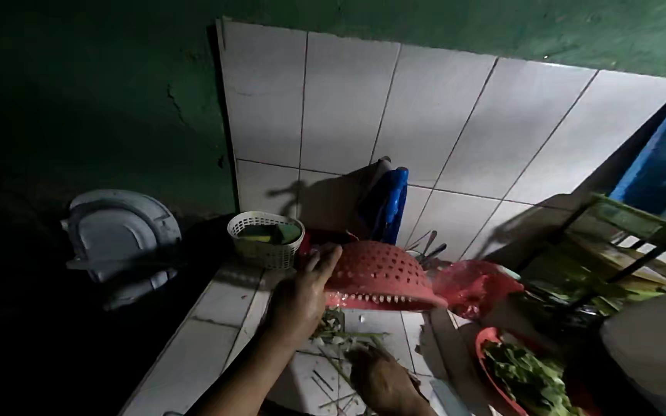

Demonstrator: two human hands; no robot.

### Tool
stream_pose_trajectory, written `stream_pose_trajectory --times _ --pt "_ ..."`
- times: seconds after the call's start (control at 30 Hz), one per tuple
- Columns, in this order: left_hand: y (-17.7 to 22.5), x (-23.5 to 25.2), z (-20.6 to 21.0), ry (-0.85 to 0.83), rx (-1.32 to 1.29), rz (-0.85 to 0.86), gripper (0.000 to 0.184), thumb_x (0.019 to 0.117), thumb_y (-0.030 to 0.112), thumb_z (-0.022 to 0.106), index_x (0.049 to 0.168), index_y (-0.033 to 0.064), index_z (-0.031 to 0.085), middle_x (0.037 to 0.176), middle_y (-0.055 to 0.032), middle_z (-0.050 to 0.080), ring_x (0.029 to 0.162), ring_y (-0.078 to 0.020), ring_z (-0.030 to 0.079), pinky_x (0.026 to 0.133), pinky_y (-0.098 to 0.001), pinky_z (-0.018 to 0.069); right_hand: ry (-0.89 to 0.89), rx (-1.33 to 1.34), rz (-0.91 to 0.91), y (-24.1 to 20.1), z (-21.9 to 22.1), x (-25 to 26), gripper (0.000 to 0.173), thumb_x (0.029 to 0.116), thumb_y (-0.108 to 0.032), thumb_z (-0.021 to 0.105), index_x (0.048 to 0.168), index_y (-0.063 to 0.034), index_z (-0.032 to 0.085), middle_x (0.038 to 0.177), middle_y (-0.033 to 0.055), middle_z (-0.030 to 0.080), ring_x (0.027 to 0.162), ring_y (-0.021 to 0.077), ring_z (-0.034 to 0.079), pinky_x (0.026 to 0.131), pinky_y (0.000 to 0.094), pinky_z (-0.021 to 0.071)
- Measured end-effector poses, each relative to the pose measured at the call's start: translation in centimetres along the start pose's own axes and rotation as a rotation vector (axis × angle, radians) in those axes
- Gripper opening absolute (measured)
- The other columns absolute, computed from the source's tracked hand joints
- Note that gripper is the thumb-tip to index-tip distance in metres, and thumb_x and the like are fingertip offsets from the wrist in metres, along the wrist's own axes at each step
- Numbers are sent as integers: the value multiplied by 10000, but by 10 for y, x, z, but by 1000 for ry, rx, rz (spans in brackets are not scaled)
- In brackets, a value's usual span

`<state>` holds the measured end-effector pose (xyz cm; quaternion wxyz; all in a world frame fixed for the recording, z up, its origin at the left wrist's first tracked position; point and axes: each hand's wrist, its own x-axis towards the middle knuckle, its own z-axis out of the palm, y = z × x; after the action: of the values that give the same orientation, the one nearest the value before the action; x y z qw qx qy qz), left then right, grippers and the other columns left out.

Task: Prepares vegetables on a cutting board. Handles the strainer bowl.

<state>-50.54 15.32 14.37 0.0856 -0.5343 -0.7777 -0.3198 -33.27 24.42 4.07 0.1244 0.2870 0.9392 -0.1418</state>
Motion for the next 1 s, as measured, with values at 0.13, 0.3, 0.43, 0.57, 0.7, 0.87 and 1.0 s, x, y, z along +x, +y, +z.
stream_pose_trajectory --times 0.13,0.3,0.43,0.57,0.7,0.87,1.0 --pt "-4 -2 -14 19 -50 -79 697 925 -17 685 1543 228 474 1490 -91 553 1066 -331 704 818 -523 594 -210 74 138 -5 14 -17 406 1093 -303 405 1376 -116 627 1263 225 688 1197 444 644 990 649 483" --pt "5 -10 -18 30 -57 -30 662 928 -5 695 1519 224 504 1491 -54 557 1087 -300 703 821 -502 602 725 66 -104 13 8 -8 381 933 1 601 1301 -24 693 1326 221 663 1254 400 631 1063 559 502" --pt "20 -18 -15 3 -155 9 696 902 13 733 1522 231 504 1471 -52 570 1063 -284 705 824 -494 597 545 -162 68 4 -31 10 495 1004 -326 600 1351 26 622 1398 265 598 1370 419 518 1170 581 336" --pt "10 -19 -6 144 -167 106 690 881 -50 714 1495 213 539 1448 -55 596 1047 -266 718 791 -485 607 226 -70 -35 3 -15 5 654 1043 -418 514 1552 -17 425 1591 225 421 1513 377 346 1244 544 237" --pt "1 -16 -13 169 -176 -13 663 901 -39 705 1493 209 538 1475 -81 568 1080 -300 704 835 -507 596 -178 19 90 -6 21 -20 408 1098 -304 404 1368 -100 631 1297 204 678 1206 421 646 986 636 492" --pt "3 -14 -21 184 -185 -25 650 890 -48 711 1480 177 555 1427 -128 599 1105 -312 693 868 -509 579 -9 190 230 5 21 -21 355 1095 -244 427 1314 -76 651 1256 198 684 1151 390 672 973 576 522" --pt "6 -14 -16 209 -189 -22 614 879 -44 720 1445 157 593 1385 -140 623 1117 -309 687 896 -514 570 185 272 228 11 -13 -19 383 1076 -347 484 1241 -62 680 1137 180 718 1045 360 705 903 562 542"
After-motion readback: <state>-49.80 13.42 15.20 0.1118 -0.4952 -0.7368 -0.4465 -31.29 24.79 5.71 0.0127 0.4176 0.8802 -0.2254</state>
